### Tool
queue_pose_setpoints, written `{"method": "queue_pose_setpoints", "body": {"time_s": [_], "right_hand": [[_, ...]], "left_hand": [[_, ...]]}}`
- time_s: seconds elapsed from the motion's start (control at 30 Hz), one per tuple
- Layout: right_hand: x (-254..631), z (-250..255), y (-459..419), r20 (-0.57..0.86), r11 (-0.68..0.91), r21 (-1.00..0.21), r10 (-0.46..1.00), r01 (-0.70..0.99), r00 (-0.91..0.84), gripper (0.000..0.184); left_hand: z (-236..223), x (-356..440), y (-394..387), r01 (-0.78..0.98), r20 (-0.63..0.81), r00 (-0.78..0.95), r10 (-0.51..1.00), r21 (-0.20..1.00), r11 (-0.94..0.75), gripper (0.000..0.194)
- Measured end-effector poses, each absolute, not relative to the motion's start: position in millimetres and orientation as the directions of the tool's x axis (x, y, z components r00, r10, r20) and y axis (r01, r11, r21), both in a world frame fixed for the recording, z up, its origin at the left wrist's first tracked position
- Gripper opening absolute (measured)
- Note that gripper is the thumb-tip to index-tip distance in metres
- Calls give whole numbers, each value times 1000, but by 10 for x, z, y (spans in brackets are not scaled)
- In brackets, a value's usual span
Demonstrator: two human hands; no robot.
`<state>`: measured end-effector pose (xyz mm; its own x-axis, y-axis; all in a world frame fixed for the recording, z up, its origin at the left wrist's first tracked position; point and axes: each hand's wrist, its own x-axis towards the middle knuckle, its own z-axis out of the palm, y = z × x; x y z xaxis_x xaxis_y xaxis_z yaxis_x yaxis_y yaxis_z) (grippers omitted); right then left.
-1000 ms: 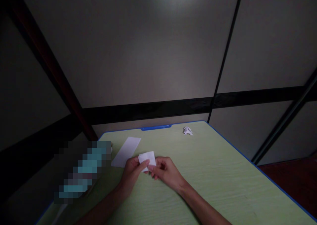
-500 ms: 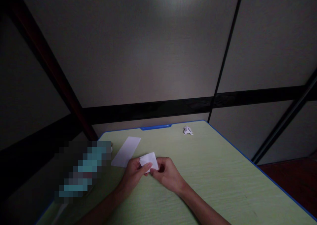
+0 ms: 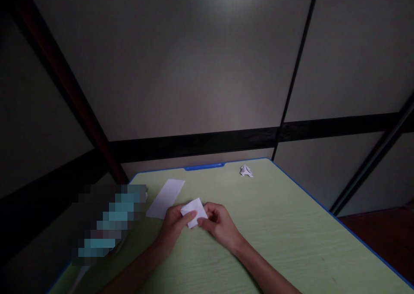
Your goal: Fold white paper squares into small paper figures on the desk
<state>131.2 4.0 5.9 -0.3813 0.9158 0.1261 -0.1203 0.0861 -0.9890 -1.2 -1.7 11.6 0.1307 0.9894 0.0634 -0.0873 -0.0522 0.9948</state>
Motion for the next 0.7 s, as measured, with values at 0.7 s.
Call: {"method": "queue_pose_setpoints", "body": {"time_s": [0.7], "right_hand": [[1369, 114, 31, 223, 169, -964, 934, -203, -279, 17]], "left_hand": [[93, -42, 7, -87, 31, 149, 988, 996, -18, 21]]}}
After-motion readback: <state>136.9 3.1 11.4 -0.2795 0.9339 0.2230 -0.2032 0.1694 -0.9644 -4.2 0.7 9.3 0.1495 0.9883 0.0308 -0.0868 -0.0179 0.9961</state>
